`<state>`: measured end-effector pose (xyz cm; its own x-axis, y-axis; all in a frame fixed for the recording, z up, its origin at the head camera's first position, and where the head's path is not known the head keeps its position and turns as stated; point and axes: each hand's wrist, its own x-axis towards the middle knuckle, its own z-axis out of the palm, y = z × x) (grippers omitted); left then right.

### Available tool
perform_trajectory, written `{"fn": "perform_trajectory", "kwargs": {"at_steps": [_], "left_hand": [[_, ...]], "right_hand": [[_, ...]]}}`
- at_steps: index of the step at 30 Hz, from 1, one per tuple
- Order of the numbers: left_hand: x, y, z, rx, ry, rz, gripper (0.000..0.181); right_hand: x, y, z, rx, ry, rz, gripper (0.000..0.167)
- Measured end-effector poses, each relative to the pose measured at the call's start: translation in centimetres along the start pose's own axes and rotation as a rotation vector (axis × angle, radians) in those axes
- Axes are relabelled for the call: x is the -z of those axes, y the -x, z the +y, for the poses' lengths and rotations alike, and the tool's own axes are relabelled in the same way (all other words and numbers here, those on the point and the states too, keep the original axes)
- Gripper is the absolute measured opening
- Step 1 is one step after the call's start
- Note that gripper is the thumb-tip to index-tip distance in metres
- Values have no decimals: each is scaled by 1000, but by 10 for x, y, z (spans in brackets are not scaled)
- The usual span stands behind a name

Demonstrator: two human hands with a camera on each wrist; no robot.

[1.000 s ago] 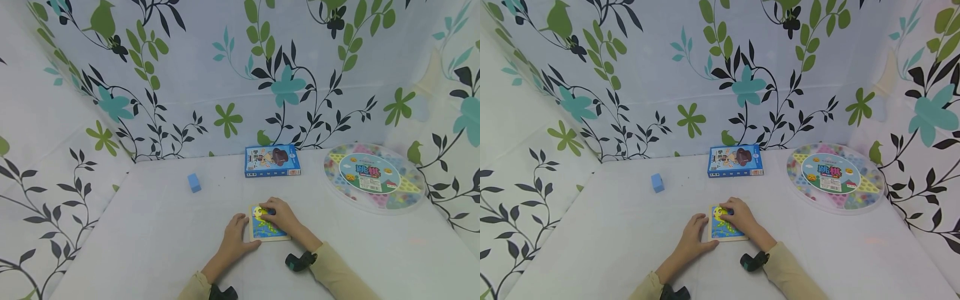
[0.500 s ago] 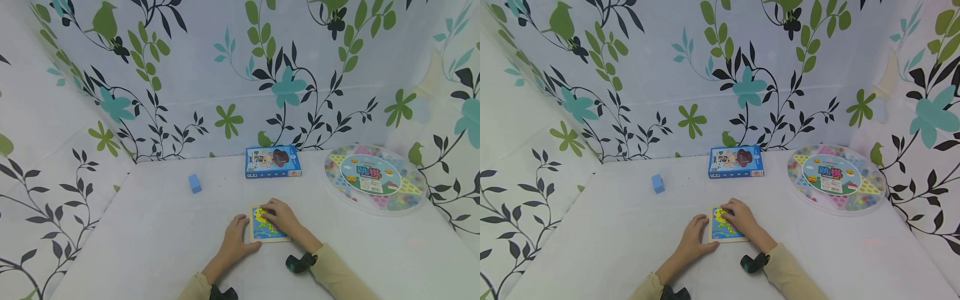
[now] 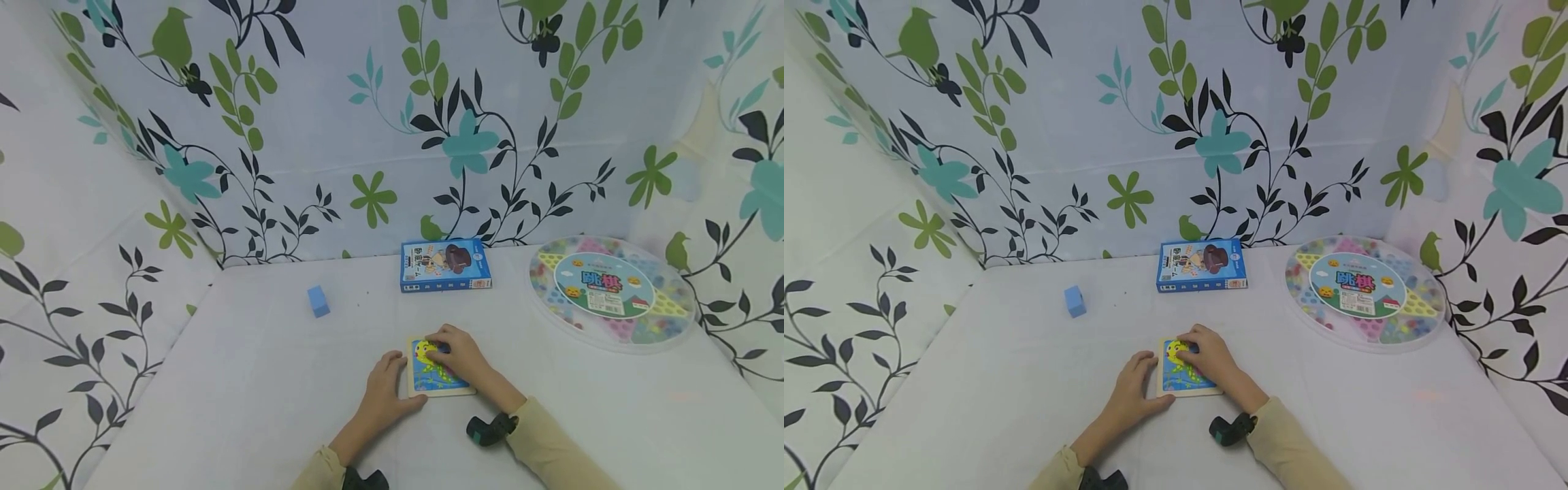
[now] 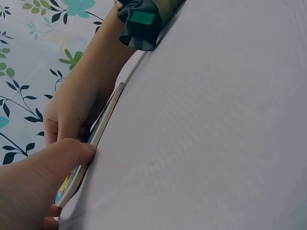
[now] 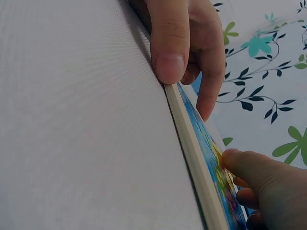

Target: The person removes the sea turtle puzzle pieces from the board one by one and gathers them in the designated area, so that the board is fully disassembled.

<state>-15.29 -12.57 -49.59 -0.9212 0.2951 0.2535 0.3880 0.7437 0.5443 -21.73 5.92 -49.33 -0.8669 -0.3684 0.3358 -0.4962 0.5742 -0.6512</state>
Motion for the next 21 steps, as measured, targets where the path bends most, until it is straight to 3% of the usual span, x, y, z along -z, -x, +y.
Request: {"fn": "perform_trajectory", "kwargs": {"at_steps": [11,21], "left_hand": [[2,0,2,2,3,-4,69],[2,0,2,8,10,-6,69]], "right_hand": [[-2,-1,-1,-38,10,22,26],[-2,0,-2,-25,10,36,25]]}}
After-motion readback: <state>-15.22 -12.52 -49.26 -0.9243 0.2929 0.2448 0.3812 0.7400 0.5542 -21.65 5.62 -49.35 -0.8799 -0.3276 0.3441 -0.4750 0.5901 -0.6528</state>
